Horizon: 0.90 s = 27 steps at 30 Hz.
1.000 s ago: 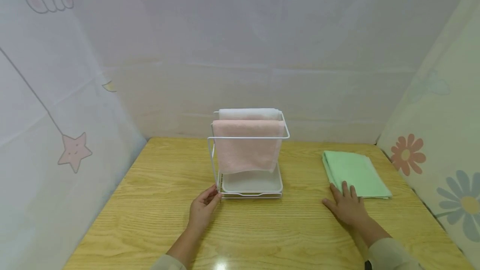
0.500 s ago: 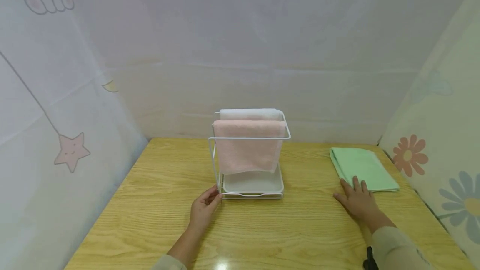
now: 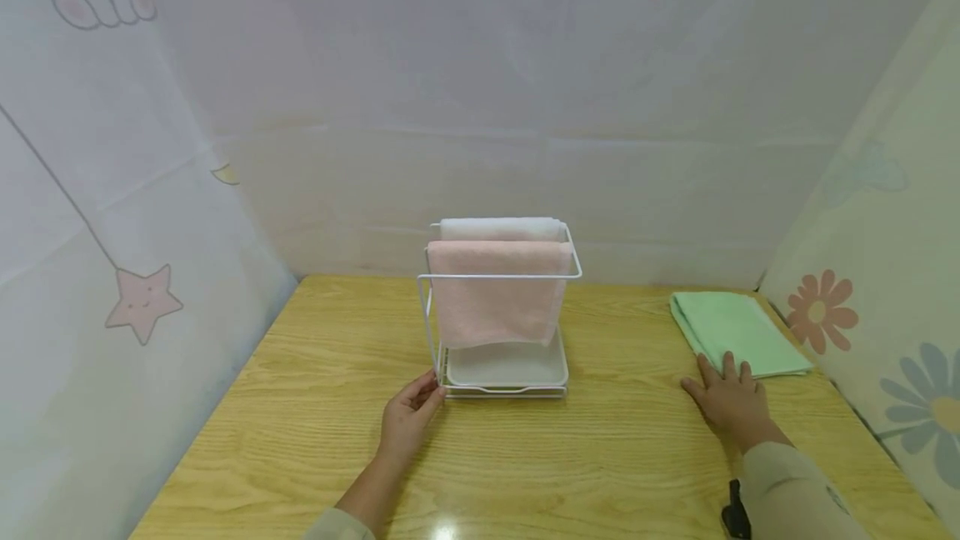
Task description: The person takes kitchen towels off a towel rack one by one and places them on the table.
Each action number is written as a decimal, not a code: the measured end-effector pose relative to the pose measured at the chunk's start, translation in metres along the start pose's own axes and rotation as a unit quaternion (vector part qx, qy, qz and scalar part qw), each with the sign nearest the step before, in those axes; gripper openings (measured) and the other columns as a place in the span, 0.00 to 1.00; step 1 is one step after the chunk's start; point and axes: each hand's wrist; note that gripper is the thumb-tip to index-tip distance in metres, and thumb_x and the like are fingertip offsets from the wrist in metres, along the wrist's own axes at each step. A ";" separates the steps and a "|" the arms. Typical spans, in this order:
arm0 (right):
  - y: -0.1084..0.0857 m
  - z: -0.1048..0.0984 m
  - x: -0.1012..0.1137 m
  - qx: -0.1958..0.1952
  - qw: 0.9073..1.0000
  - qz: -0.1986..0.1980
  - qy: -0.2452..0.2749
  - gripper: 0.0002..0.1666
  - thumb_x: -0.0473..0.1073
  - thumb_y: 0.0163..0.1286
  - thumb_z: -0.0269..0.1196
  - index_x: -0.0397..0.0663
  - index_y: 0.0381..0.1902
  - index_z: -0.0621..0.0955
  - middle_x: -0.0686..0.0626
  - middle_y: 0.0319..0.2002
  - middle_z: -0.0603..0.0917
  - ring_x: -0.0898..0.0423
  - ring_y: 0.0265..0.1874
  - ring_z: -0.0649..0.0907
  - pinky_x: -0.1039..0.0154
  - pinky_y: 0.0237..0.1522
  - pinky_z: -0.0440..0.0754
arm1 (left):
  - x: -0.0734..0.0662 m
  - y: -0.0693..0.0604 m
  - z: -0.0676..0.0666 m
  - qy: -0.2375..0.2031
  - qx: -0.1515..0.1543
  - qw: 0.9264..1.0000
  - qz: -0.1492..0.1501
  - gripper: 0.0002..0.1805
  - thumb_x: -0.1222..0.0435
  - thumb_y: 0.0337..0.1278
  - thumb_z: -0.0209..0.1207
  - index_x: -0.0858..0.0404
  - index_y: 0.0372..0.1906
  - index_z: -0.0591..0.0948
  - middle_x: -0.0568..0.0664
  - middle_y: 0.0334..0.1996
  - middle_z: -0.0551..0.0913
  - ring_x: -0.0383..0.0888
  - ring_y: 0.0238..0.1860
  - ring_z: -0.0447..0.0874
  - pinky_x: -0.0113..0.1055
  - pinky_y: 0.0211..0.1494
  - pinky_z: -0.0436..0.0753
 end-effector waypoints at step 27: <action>0.015 -0.064 0.040 -0.110 0.979 -0.037 0.169 0.47 0.65 0.77 0.43 0.34 0.75 0.52 0.21 0.73 0.40 0.19 0.68 0.47 0.20 0.60 0.54 | 0.003 0.002 0.000 -0.005 -0.002 1.000 0.000 0.22 0.70 0.59 0.65 0.73 0.57 0.79 0.69 0.49 0.82 0.29 0.38 0.81 0.19 0.42 0.82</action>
Point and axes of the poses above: each hand's wrist, its own y-axis towards the middle knuckle, its own z-axis out of the palm, x = y × z
